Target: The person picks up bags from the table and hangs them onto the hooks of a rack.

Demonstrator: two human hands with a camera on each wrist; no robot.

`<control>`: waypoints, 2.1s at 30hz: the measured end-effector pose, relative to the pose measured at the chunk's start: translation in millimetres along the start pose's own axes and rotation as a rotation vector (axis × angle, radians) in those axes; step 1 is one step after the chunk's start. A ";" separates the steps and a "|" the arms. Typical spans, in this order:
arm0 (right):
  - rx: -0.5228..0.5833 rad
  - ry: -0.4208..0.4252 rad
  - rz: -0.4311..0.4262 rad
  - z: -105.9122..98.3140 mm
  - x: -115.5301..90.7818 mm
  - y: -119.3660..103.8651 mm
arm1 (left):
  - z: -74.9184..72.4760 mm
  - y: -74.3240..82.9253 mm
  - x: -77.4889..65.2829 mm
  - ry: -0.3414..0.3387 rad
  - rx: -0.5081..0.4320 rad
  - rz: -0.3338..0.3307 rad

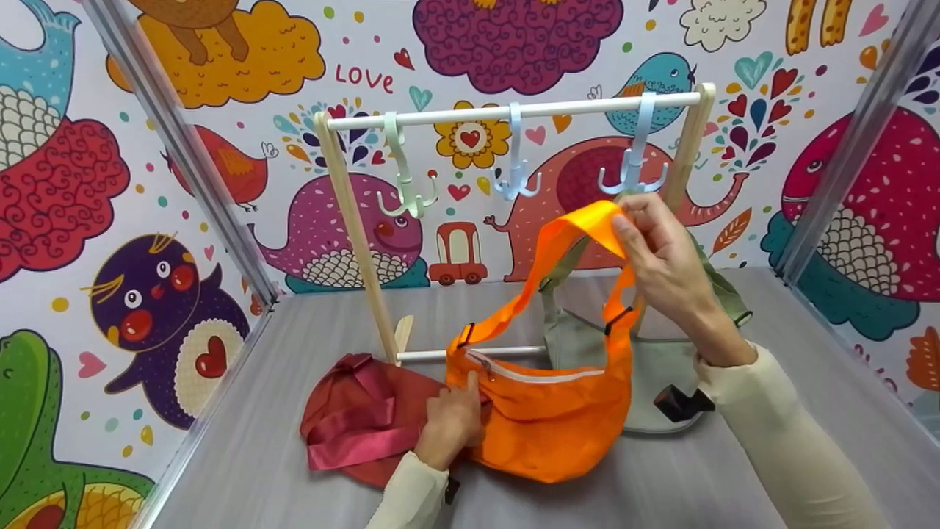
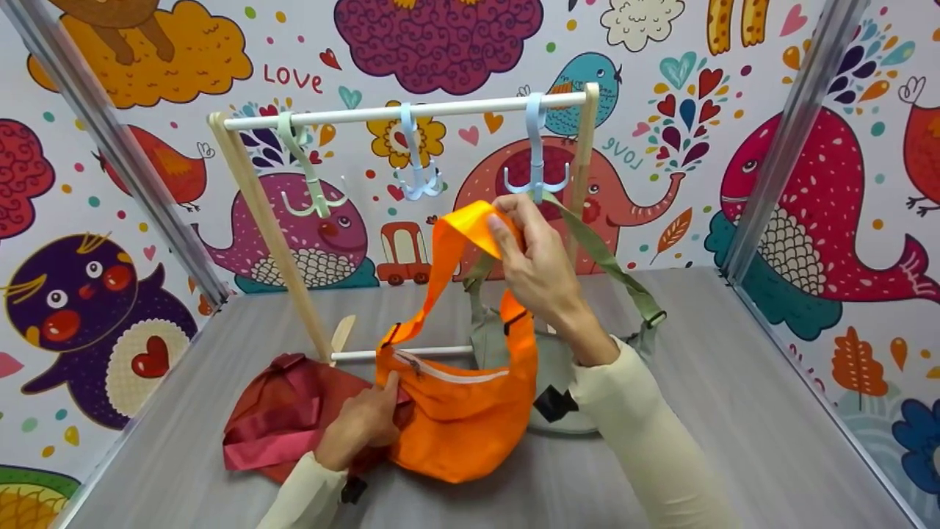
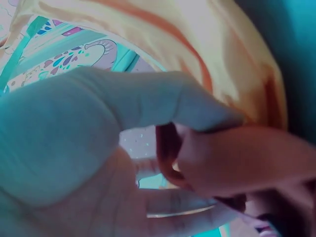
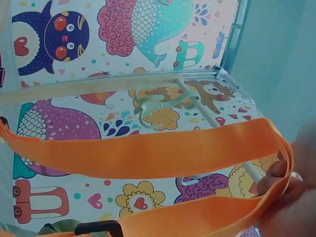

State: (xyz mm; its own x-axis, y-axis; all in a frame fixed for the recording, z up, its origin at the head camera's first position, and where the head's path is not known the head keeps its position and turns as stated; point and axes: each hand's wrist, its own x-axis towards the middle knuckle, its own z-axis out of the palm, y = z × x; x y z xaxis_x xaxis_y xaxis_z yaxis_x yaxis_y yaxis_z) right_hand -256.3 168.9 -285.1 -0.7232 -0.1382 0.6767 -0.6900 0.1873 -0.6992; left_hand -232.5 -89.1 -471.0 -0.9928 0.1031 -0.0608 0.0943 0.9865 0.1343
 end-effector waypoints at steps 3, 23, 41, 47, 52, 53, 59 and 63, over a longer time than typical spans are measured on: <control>-0.030 -0.036 0.007 -2.4 -1.5 4.2 | -0.4 0.4 0.7 -0.012 -0.003 0.004; -0.090 -0.267 0.051 -3.1 -28.9 33.0 | -30.9 27.6 11.3 0.187 -0.141 0.142; -0.056 -0.448 0.032 -12.2 -31.3 33.5 | -37.0 41.8 43.3 0.227 -0.494 0.349; -0.038 -0.466 0.044 -17.8 -33.2 34.3 | -34.2 39.4 46.6 0.296 -0.481 0.387; -0.042 -0.464 0.067 -23.6 -34.6 35.6 | -35.9 36.9 48.1 0.317 -0.528 0.368; -0.042 -0.462 0.074 -24.9 -34.9 35.8 | -36.2 36.3 48.8 0.330 -0.531 0.373; -0.076 -0.458 0.095 -32.2 -36.1 38.4 | -37.3 33.6 53.6 0.435 -0.522 0.392; -0.111 -0.484 0.116 -39.0 -38.1 41.4 | -38.0 30.9 55.3 0.446 -0.566 0.364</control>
State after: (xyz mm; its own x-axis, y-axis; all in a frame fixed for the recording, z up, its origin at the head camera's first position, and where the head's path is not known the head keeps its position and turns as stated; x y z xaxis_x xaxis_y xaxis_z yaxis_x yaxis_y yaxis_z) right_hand -256.1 219.8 -330.9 -0.7442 -0.5404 0.3926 -0.6158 0.3271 -0.7168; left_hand -287.3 -57.8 -432.6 -0.8545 0.2270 0.4673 0.4840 0.6746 0.5573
